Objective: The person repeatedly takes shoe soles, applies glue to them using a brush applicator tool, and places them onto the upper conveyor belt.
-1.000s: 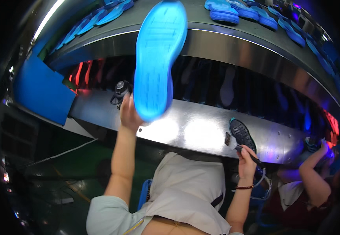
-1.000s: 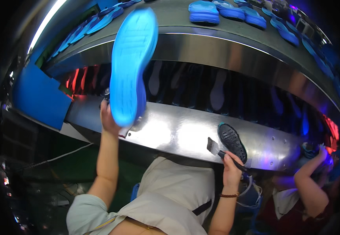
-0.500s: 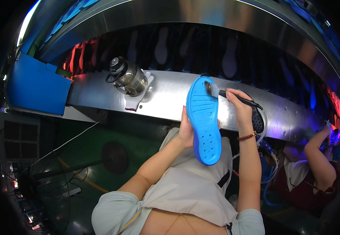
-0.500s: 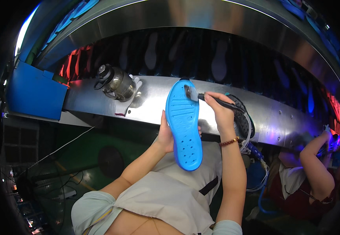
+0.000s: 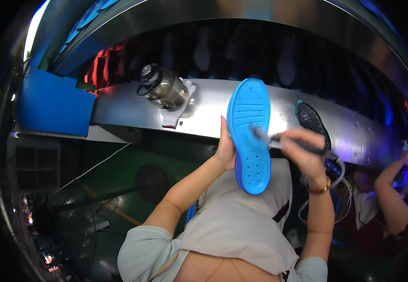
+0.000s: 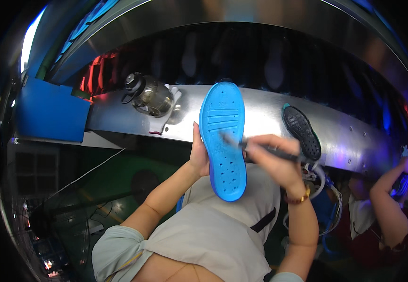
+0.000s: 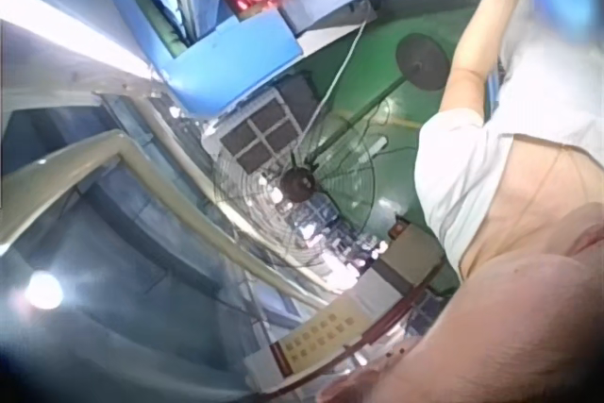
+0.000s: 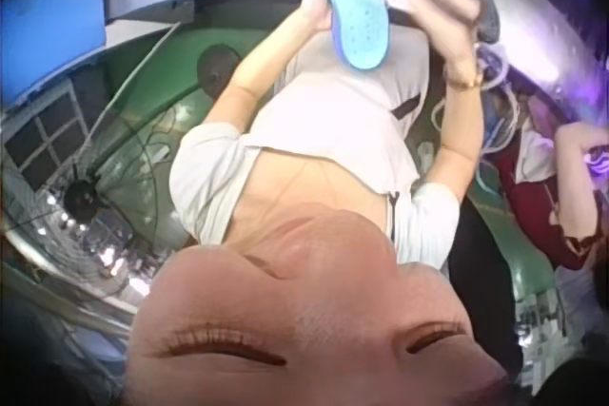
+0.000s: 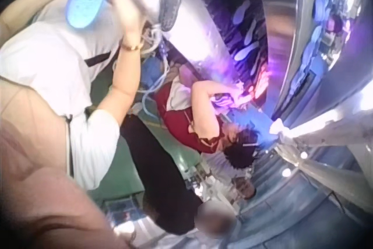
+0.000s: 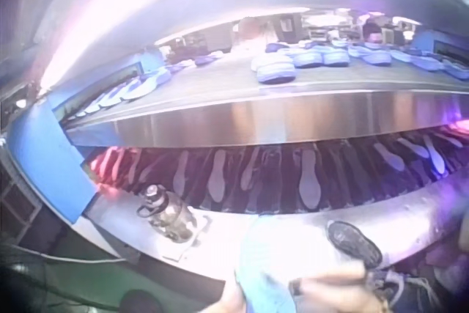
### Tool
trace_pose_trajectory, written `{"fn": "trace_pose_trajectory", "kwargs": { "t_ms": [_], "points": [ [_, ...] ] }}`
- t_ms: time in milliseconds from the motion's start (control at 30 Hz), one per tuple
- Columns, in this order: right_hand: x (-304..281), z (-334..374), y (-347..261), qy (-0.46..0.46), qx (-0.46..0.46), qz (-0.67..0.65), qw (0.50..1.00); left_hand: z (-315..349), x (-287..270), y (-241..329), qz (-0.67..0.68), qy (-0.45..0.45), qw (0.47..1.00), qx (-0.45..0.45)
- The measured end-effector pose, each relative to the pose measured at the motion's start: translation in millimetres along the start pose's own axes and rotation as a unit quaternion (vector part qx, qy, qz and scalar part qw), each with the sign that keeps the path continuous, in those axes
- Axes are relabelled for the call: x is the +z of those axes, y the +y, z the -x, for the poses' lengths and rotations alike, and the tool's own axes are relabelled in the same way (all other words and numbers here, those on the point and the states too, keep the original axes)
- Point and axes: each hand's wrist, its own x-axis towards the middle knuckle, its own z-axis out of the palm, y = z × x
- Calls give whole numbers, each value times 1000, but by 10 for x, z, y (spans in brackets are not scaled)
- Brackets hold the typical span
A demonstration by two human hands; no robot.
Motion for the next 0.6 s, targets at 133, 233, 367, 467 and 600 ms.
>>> {"fn": "trace_pose_trajectory", "kwargs": {
  "t_ms": [133, 233, 367, 467, 600],
  "points": [
    [62, -197, 62, 61, 7, -13, 998, -63, 225, -63, 8, -28, 999, -31],
    [128, -48, -86, -100, -102, 10, 990, -54, 197, 26, -20, -3, 1000, 7],
    [-84, -129, -62, 40, -9, -44, 998, -47, 177, 19, -60, -10, 998, 11],
    [16, -18, -74, -83, -57, -25, 995, -45, 278, 53, -73, -4, 996, 48],
    [-43, 34, -93, -98, -57, -58, 992, -70, 297, 98, -119, 15, 984, 135]
  ]
}}
